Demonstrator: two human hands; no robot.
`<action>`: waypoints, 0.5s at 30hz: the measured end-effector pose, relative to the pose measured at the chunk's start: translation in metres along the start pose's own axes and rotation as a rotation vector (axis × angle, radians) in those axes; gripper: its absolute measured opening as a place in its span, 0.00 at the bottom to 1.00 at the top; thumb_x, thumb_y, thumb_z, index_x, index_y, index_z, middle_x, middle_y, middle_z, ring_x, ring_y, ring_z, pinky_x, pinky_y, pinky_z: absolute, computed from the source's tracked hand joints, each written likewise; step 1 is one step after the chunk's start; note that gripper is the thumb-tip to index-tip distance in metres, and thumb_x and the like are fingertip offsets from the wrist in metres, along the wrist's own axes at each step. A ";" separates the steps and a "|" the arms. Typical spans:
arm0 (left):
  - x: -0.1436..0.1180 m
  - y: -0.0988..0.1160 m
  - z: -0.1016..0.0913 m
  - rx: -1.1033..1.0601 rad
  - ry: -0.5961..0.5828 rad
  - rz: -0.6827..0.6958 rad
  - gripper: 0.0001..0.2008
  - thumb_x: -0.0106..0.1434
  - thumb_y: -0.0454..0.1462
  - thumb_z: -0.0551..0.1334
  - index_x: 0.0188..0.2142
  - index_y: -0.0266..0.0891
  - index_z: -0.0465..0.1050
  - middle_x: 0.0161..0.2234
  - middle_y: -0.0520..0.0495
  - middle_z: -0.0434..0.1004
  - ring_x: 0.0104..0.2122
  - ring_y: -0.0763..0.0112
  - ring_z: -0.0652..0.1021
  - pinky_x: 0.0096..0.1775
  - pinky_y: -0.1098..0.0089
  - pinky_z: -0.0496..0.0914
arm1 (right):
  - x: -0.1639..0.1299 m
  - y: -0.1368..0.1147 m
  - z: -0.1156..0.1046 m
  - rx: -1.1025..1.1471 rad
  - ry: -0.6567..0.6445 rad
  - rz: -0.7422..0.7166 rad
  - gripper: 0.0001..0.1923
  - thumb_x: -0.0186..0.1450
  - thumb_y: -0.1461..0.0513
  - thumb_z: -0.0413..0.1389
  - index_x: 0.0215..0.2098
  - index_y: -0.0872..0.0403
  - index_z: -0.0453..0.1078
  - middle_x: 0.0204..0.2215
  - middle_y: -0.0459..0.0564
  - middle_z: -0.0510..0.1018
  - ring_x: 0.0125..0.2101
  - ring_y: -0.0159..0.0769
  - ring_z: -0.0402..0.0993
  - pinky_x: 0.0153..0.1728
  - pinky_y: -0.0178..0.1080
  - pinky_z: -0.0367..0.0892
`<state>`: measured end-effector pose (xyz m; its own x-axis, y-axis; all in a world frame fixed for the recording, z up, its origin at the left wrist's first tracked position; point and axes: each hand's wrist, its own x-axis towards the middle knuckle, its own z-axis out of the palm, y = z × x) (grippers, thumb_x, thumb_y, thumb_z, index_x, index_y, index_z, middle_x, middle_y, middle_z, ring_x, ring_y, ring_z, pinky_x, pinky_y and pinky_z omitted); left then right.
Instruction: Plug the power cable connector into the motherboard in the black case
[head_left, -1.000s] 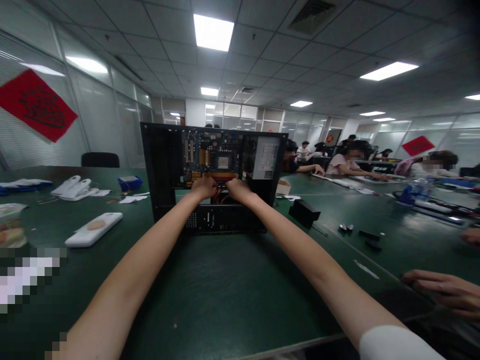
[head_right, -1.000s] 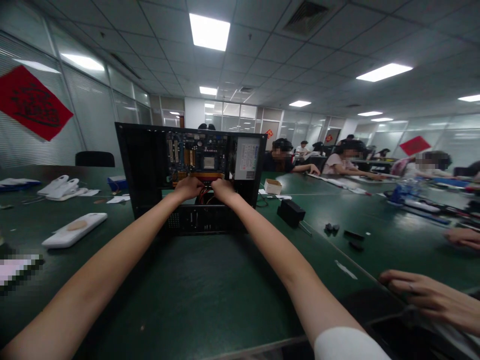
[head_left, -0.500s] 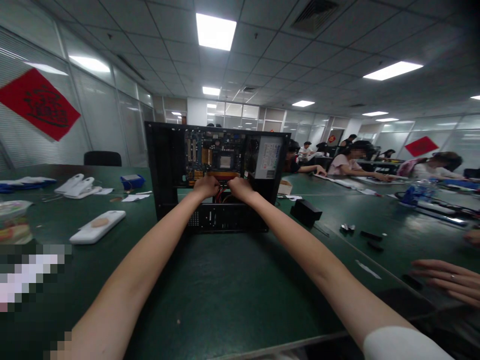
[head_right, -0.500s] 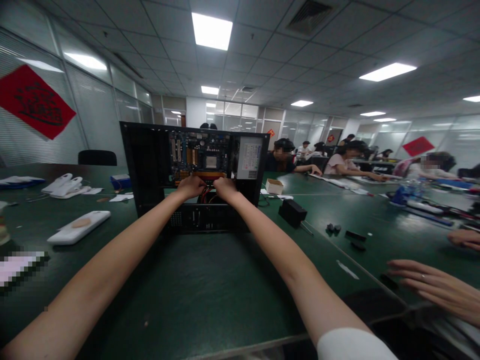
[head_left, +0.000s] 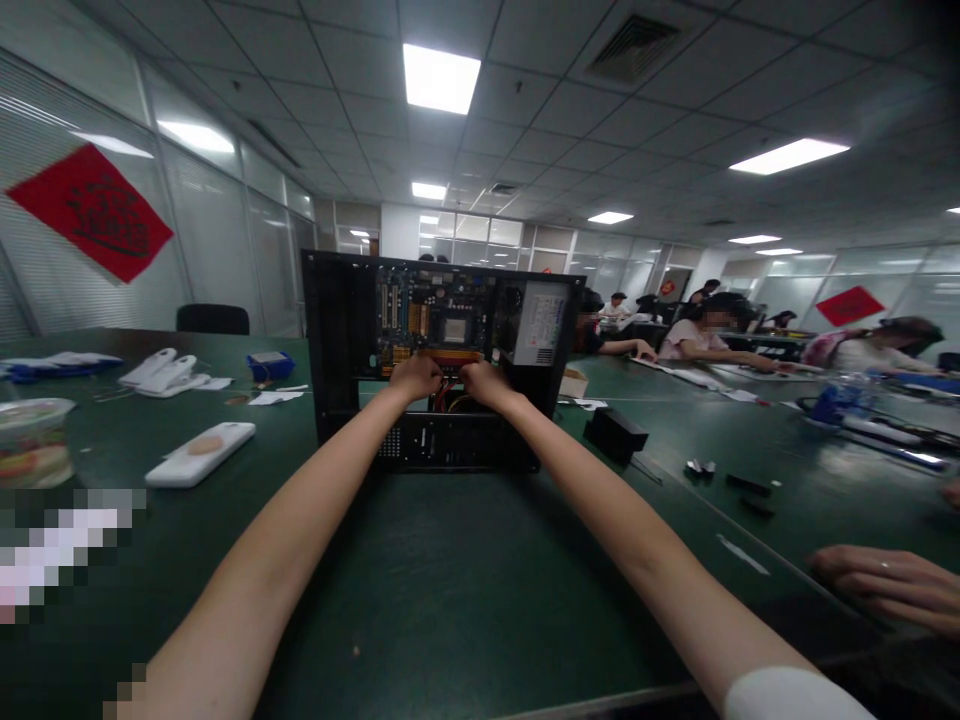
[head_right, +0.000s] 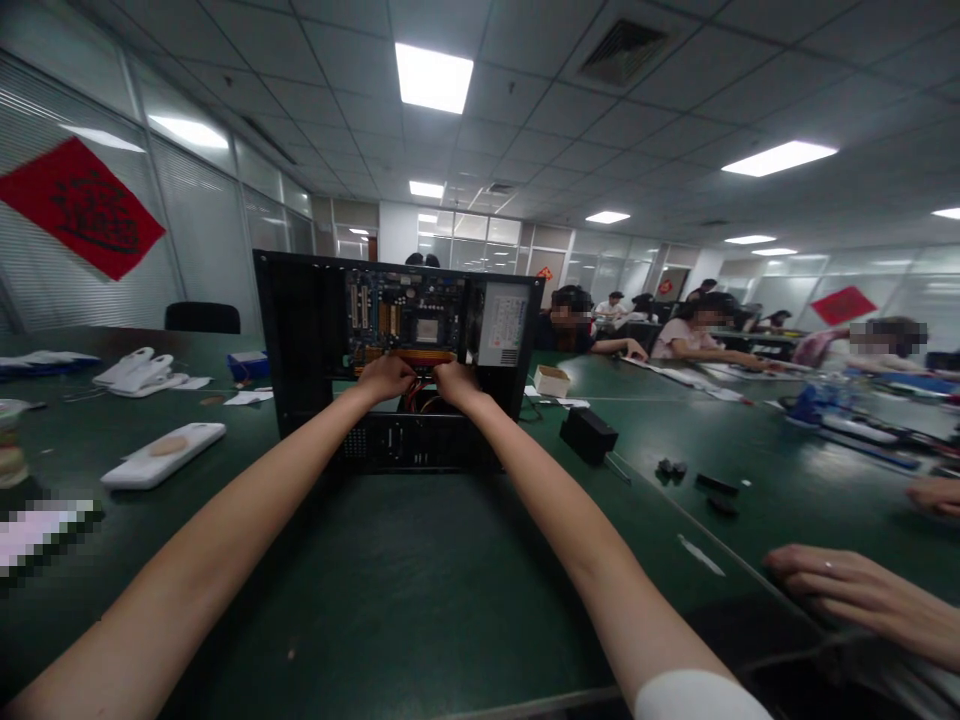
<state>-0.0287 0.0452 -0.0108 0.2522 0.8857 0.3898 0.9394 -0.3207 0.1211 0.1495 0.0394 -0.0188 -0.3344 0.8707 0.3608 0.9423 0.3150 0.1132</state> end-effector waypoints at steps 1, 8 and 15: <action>0.000 -0.001 0.001 -0.006 -0.001 0.007 0.17 0.66 0.42 0.59 0.48 0.50 0.84 0.49 0.46 0.84 0.51 0.54 0.81 0.50 0.62 0.75 | 0.000 0.000 0.000 0.012 0.001 0.003 0.19 0.73 0.65 0.48 0.52 0.50 0.78 0.49 0.58 0.83 0.49 0.45 0.80 0.46 0.39 0.70; -0.001 -0.004 0.003 -0.009 -0.020 0.046 0.18 0.68 0.42 0.58 0.51 0.49 0.83 0.51 0.47 0.84 0.51 0.56 0.81 0.51 0.64 0.74 | 0.000 0.002 0.004 0.059 0.010 0.001 0.20 0.74 0.63 0.46 0.54 0.52 0.78 0.51 0.59 0.82 0.52 0.44 0.78 0.50 0.39 0.68; -0.003 -0.005 0.003 0.002 -0.021 0.046 0.18 0.68 0.42 0.58 0.52 0.51 0.82 0.52 0.49 0.83 0.52 0.58 0.80 0.50 0.66 0.74 | 0.000 0.002 0.005 0.081 0.015 -0.006 0.18 0.73 0.63 0.47 0.50 0.53 0.78 0.49 0.59 0.82 0.49 0.45 0.79 0.46 0.38 0.69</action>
<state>-0.0337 0.0447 -0.0152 0.2996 0.8769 0.3758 0.9271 -0.3606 0.1022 0.1515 0.0422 -0.0231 -0.3396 0.8628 0.3744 0.9356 0.3507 0.0403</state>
